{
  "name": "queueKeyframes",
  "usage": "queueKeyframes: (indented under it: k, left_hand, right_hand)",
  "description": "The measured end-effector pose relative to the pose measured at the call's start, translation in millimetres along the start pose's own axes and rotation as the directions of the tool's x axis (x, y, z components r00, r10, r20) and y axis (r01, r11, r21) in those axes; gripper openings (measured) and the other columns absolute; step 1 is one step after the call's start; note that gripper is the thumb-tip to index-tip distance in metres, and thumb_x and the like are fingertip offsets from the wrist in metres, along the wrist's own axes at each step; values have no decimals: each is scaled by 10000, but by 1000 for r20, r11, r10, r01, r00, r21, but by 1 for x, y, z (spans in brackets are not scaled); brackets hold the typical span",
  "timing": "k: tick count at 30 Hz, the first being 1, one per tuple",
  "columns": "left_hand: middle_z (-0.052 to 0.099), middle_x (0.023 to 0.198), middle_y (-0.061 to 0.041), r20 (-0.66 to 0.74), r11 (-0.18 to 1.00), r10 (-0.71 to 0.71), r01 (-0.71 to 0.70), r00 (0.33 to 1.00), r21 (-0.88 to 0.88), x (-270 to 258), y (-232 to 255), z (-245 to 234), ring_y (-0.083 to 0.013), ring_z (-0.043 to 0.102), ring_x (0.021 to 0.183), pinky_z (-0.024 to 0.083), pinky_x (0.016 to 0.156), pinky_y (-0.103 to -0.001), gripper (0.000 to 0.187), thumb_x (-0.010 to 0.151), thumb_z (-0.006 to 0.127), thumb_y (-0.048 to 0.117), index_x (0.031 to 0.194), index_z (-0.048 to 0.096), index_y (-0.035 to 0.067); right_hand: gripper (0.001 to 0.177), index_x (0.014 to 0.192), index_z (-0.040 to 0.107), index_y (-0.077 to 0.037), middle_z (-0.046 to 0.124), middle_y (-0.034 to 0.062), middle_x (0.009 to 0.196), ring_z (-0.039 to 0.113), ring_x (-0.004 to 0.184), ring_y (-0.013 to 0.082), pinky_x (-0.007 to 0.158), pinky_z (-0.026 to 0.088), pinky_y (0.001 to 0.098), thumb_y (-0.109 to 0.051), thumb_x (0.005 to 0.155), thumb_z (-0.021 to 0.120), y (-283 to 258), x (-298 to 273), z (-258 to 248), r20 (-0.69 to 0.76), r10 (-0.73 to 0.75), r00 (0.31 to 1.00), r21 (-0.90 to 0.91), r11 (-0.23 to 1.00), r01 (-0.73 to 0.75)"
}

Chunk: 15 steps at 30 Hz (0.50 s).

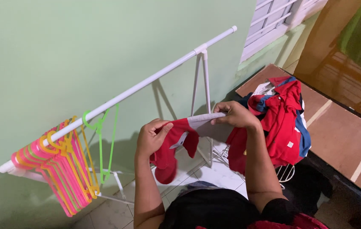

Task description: Hanging shirts on a clothes rack using plastic hangers.

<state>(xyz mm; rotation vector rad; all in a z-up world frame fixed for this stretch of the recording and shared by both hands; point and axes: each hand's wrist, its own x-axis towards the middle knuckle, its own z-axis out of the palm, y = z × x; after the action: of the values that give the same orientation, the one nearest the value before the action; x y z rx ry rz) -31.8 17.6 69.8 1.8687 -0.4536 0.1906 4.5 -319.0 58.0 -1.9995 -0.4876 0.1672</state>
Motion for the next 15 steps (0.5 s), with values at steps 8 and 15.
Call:
queueKeyframes:
  k: [8,15]
  left_hand:
    - [657,787,-31,-41,1000,15,-13,999,28,-9,-1,-12,-111,574,710,464,663,-270,183,958,735,192,995,754,13]
    - [644,795,-40,-27,999,15,-14,1000,40,-14,4,-23,-116,571,740,459,709,-264,163,933,752,147,1032,765,18]
  right_hand:
    - [178,901,744,-32,700,-30,780,605,762,56,707,504,254,-102,787,861,1,-8,0,-58,28,998,97,995,-23]
    - [125,965,740,-4,723,9,912,628,887,75,826,496,252,-124,940,762,15,-4,8,-234,-120,965,270,945,183]
